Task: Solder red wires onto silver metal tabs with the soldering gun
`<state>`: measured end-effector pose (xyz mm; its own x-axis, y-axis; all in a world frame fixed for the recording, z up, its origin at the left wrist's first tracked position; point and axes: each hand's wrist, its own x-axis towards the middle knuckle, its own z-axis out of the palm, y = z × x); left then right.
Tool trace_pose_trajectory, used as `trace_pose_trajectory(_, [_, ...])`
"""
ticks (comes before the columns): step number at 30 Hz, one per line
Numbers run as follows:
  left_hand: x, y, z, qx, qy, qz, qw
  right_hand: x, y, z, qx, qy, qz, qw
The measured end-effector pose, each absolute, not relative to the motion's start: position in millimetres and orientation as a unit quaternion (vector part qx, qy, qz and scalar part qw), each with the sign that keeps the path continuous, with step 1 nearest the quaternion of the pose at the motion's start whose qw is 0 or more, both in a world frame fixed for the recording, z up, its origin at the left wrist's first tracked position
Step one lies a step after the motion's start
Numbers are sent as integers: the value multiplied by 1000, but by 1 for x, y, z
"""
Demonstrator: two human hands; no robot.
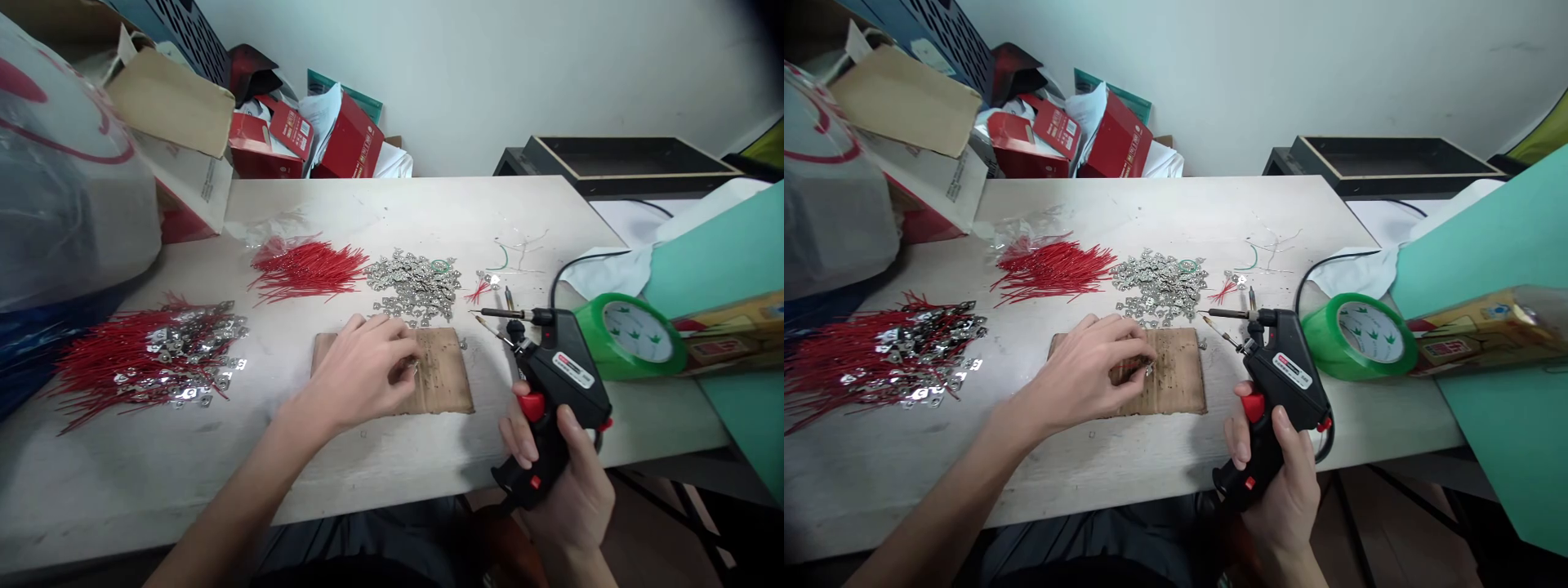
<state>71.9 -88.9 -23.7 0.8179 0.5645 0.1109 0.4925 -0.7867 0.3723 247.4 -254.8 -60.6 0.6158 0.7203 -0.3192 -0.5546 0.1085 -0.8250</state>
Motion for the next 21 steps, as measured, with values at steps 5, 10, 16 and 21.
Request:
trace_pose_trajectory(5, [71, -91, -26, 934, 284, 115, 182, 247, -255, -60, -513, -76, 424, 742])
trace_pose_trajectory(10, [70, -89, -27, 935, 282, 102, 191, 247, -254, -60, -516, -86, 419, 742])
trace_pose_trajectory(16, [67, -88, -26, 937, 286, 98, 177, 248, -255, -60, -518, -79, 426, 737])
trace_pose_trajectory(21, [64, -89, -25, 938, 283, 100, 176, 248, -255, -61, -511, -80, 427, 742])
